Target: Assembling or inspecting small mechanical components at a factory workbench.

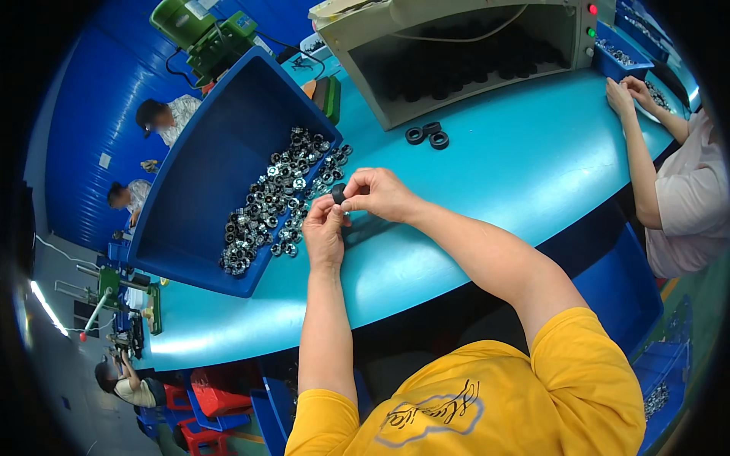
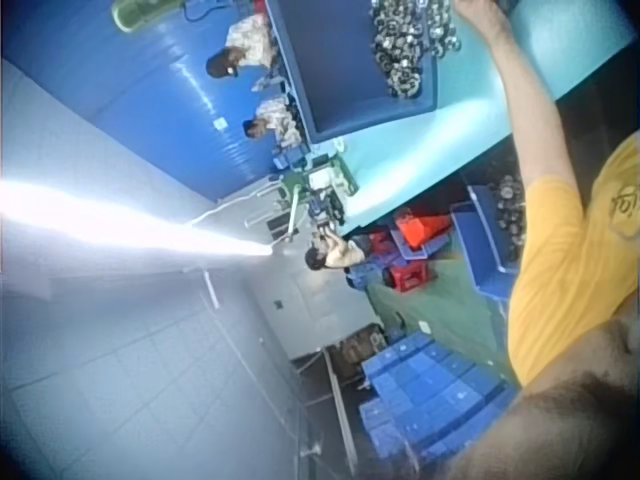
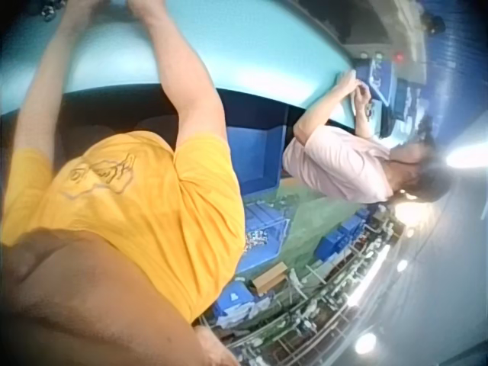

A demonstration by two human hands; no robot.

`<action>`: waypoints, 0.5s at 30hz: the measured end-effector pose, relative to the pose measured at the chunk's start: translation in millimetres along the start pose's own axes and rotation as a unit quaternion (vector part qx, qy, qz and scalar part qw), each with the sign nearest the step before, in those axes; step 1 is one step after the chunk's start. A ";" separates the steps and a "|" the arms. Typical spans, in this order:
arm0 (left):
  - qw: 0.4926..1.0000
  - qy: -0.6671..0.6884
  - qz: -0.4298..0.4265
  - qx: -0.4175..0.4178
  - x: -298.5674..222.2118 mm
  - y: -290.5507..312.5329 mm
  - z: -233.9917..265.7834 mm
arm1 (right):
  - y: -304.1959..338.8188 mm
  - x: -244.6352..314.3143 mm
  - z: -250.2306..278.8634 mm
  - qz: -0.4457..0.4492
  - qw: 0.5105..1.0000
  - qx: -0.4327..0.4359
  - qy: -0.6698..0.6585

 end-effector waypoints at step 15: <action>0.996 0.072 0.048 -0.005 6.9 1.2 4.2 | 0.9 5.6 -0.3 0.008 1.000 -0.006 0.015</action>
Point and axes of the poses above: each hand's wrist, its own y-axis away from the middle knuckle, its own z-axis out of the back of the hand, x = y × z, the point moved 4 cm from there along -y, towards the middle knuckle, and after that the axes turned 12 degrees about x, right-handed, at the moved point
